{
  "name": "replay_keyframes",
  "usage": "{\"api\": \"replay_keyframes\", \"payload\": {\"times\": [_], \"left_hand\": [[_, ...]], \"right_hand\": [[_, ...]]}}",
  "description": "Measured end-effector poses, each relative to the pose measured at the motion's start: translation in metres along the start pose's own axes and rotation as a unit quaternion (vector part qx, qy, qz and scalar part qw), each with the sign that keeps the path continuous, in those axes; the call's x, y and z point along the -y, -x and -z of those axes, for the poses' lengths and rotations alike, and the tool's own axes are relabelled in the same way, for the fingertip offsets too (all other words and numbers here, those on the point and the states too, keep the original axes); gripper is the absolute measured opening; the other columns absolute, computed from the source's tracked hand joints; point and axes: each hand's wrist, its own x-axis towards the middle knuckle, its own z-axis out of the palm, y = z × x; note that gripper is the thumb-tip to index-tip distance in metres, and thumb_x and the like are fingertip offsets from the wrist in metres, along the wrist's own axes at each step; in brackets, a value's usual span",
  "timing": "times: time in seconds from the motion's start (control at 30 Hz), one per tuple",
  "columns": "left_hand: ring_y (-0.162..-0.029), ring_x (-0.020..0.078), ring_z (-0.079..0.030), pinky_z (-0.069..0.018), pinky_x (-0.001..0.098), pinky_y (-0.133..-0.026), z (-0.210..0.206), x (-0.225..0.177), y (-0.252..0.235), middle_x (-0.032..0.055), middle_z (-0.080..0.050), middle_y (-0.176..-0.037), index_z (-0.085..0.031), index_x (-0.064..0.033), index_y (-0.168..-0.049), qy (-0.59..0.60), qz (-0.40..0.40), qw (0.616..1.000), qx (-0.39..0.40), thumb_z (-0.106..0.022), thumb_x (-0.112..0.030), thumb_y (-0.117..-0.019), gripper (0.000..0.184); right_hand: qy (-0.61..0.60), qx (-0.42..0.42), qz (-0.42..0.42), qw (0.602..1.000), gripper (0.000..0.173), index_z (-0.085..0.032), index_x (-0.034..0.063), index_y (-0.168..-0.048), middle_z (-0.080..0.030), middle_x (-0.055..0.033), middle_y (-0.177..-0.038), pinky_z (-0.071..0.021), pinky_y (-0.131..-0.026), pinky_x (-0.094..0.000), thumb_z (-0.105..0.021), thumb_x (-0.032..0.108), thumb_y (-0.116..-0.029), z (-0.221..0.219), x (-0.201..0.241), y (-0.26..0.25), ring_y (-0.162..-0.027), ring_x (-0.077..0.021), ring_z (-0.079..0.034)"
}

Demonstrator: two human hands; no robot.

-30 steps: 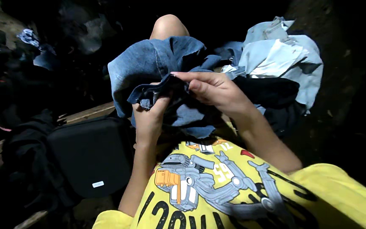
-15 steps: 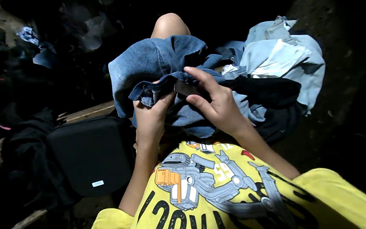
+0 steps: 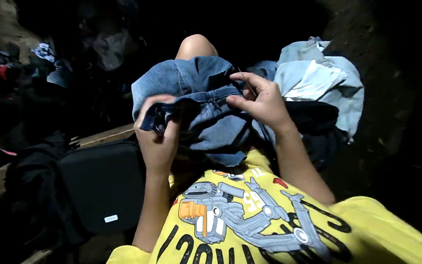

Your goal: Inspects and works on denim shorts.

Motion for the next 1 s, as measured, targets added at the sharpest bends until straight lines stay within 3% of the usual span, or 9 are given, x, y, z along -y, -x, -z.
{"api": "replay_keyframes", "payload": {"times": [0.07, 0.13, 0.27, 0.4, 0.6, 0.73, 0.8, 0.9, 1.0], "left_hand": [[-0.138, 0.0271, -0.044, -0.0318, 0.0455, -0.115, 0.008, 0.007, -0.015, 0.015, -0.057, -0.14, -0.073, -0.0037, -0.112, -0.158, -0.08, 0.982, 0.059, -0.061, -0.027, -0.1018, 0.027], [-0.128, 0.0356, -0.051, -0.0361, 0.0567, -0.105, 0.005, 0.015, -0.023, 0.0194, -0.059, -0.134, -0.07, -0.0028, -0.115, -0.211, -0.074, 0.97, 0.096, -0.057, -0.026, -0.1037, 0.029], [-0.085, 0.0235, -0.063, -0.0526, 0.0422, -0.075, 0.006, 0.015, -0.003, 0.0149, -0.064, -0.099, -0.063, 0.0019, -0.106, -0.226, -0.039, 0.964, 0.135, -0.052, -0.017, -0.1034, 0.022], [-0.079, 0.0023, -0.06, -0.0515, 0.0247, -0.072, 0.029, 0.008, 0.023, 0.0007, -0.064, -0.091, -0.065, -0.0042, -0.1, -0.18, 0.038, 0.965, 0.189, -0.055, -0.024, -0.0978, 0.022], [-0.114, 0.0013, -0.052, -0.0428, 0.0166, -0.099, 0.051, -0.038, 0.005, -0.0016, -0.056, -0.12, -0.076, -0.0155, -0.106, -0.119, -0.098, 0.98, 0.123, -0.067, -0.025, -0.0978, 0.016], [-0.098, -0.0094, -0.063, -0.0529, 0.0116, -0.086, 0.036, -0.047, -0.012, -0.023, -0.067, -0.106, -0.07, -0.0235, -0.108, 0.032, -0.101, 0.992, 0.07, -0.065, -0.02, -0.0991, 0.011], [-0.089, -0.0087, -0.063, -0.0543, 0.0129, -0.08, 0.019, -0.039, -0.019, -0.0213, -0.066, -0.097, -0.066, -0.0178, -0.107, 0.06, -0.032, 0.997, 0.02, -0.065, -0.011, -0.0951, 0.014], [-0.079, -0.0072, -0.062, -0.0547, 0.0133, -0.073, 0.005, -0.019, -0.025, -0.0167, -0.064, -0.089, -0.062, -0.0141, -0.107, 0.069, 0.053, 0.996, -0.031, -0.063, -0.011, -0.0963, 0.011], [-0.075, -0.0082, -0.059, -0.0523, 0.0129, -0.071, 0.006, 0.005, -0.023, -0.0144, -0.061, -0.084, -0.063, -0.0107, -0.103, 0.024, 0.086, 0.994, -0.057, -0.059, -0.018, -0.1012, 0.008]], "right_hand": [[0.0, 0.055, -0.022, 0.998, 0.047, -0.067, 0.0001, -0.121, -0.067, -0.0036, -0.086, -0.0486, -0.064, -0.0248, -0.077, 0.031, -0.0865, -0.003, -0.017, -0.004, -0.067, -0.0034, -0.054], [-0.007, 0.113, -0.028, 0.993, 0.03, -0.069, 0.0012, -0.104, -0.068, -0.0066, -0.085, -0.0527, -0.071, -0.0338, -0.073, 0.027, -0.0889, -0.006, -0.028, -0.005, -0.074, -0.0092, -0.062], [-0.118, 0.208, -0.006, 0.971, 0.01, -0.07, 0.0053, -0.093, -0.066, 0.0045, -0.079, -0.0505, -0.068, -0.0169, -0.068, 0.015, -0.0919, 0.013, -0.03, -0.002, -0.071, 0.004, -0.059], [-0.13, 0.278, 0.017, 0.951, 0.006, -0.068, 0.005, -0.091, -0.065, 0.0063, -0.078, -0.0501, -0.066, -0.014, -0.068, 0.01, -0.0896, 0.037, -0.027, -0.005, -0.07, 0.0059, -0.058], [-0.089, 0.133, 0.108, 0.981, 0.012, -0.068, 0.0075, -0.101, -0.067, 0.0105, -0.088, -0.0517, -0.068, -0.0109, -0.069, 0.016, -0.0926, 0.057, 0.008, -0.012, -0.075, 0.0093, -0.059], [-0.03, -0.09, 0.162, 0.982, 0.025, -0.068, -0.0028, -0.114, -0.069, -0.0009, -0.094, -0.045, -0.065, -0.011, -0.069, 0.012, -0.0942, 0.04, 0.034, -0.022, -0.071, 0.0074, -0.053], [-0.041, -0.111, 0.175, 0.977, 0.029, -0.066, -0.006, -0.119, -0.065, -0.002, -0.089, -0.0428, -0.06, -0.0116, -0.066, 0.01, -0.0955, 0.019, 0.042, -0.029, -0.064, 0.0061, -0.048], [-0.044, -0.046, 0.167, 0.984, 0.04, -0.066, -0.0018, -0.127, -0.058, -0.0009, -0.071, -0.0429, -0.054, -0.0213, -0.072, 0.018, -0.0926, -0.019, 0.039, -0.039, -0.056, -0.0033, -0.046], [0.032, -0.005, 0.093, 0.995, 0.038, -0.069, 0.0077, -0.127, -0.073, -0.0105, -0.089, -0.0546, -0.064, -0.0484, -0.071, 0.027, -0.0944, -0.045, 0.022, -0.04, -0.071, -0.024, -0.067]]}}
